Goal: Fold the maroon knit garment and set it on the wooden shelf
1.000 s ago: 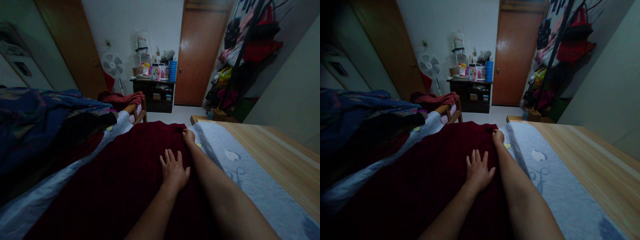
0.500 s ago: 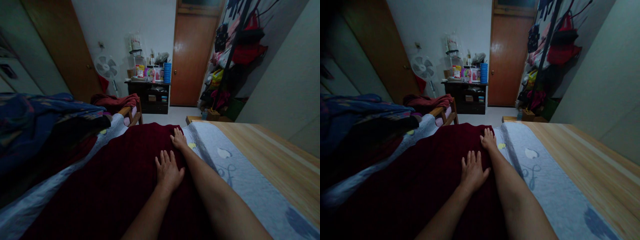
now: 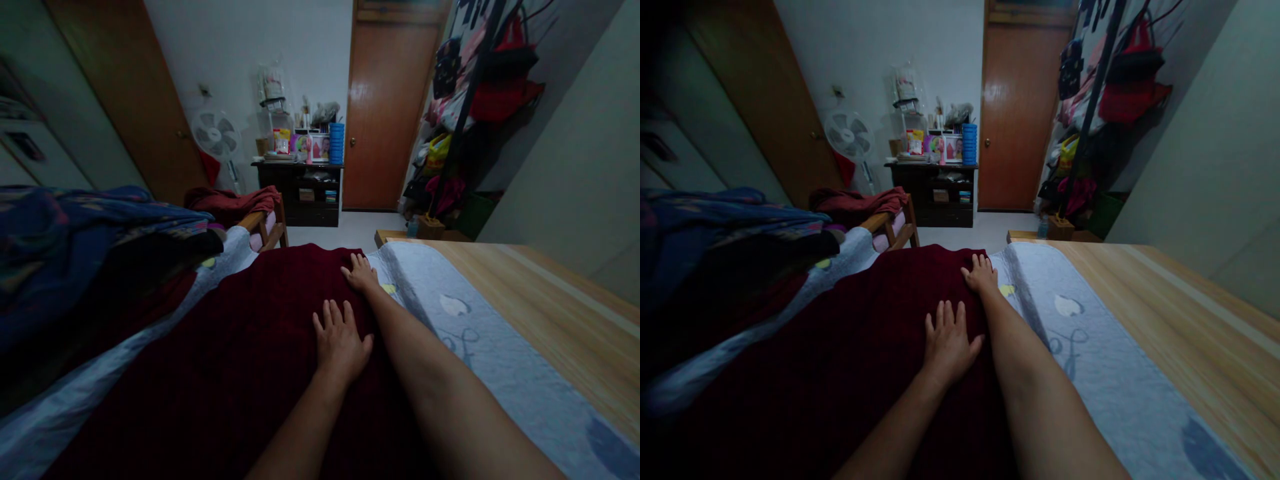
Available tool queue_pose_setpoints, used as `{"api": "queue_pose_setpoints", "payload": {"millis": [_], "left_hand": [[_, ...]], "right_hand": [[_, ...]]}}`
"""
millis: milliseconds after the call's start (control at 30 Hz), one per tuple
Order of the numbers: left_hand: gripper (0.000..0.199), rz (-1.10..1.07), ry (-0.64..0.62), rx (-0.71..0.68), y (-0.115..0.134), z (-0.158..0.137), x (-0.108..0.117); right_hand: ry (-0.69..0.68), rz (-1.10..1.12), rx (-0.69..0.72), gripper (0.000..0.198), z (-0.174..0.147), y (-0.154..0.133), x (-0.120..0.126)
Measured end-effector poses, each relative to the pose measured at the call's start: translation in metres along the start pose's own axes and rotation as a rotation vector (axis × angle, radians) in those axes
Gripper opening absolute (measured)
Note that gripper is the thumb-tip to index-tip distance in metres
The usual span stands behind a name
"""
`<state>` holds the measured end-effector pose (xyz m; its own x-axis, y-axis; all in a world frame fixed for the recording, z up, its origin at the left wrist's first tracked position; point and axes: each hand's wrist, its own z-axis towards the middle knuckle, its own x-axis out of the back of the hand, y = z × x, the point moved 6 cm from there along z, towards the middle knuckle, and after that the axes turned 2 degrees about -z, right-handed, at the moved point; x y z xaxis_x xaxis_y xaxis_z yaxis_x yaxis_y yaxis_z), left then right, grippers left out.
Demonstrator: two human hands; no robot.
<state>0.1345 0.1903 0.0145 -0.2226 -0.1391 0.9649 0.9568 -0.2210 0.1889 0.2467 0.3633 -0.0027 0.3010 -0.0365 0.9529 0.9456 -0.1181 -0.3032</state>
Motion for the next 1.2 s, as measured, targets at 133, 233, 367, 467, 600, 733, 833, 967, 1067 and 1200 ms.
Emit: {"api": "queue_pose_setpoints", "payload": {"millis": [133,233,367,467,600,733,833,967,1067,1200], "left_hand": [[0.082,-0.011,-0.002,0.003,0.0,0.001,0.0],[0.083,-0.017,-0.002,0.002,0.0,0.001,0.0],[0.081,-0.025,0.004,-0.001,0.0,0.0,0.001],[0.074,-0.026,0.013,-0.001,0.0,-0.001,0.003],[0.066,-0.019,0.031,-0.006,0.001,-0.001,0.004],[0.064,-0.02,0.051,-0.006,0.001,-0.001,0.005],[0.063,-0.026,0.06,-0.008,0.001,-0.001,0.005],[0.063,-0.033,0.053,-0.009,0.001,-0.002,0.006],[0.063,-0.027,0.044,-0.006,0.001,-0.002,0.006],[0.063,-0.022,0.052,-0.006,0.001,-0.001,0.006]], "right_hand": [[0.023,0.002,-0.02,0.076,0.009,0.002,0.001],[0.037,-0.003,-0.047,0.077,0.015,0.003,0.0],[0.062,-0.003,-0.046,0.075,0.016,0.004,0.0],[0.108,-0.016,-0.015,0.07,0.01,0.003,0.001],[0.13,-0.038,-0.005,0.067,0.0,0.002,0.003],[0.115,-0.064,0.005,0.069,-0.011,0.001,0.004],[0.079,-0.066,0.014,0.069,-0.022,0.004,0.002],[-0.006,-0.034,0.015,0.069,-0.036,0.012,-0.001],[-0.039,-0.031,0.006,0.066,-0.043,0.015,0.001],[-0.029,-0.024,-0.028,0.061,-0.043,0.015,0.004]]}}
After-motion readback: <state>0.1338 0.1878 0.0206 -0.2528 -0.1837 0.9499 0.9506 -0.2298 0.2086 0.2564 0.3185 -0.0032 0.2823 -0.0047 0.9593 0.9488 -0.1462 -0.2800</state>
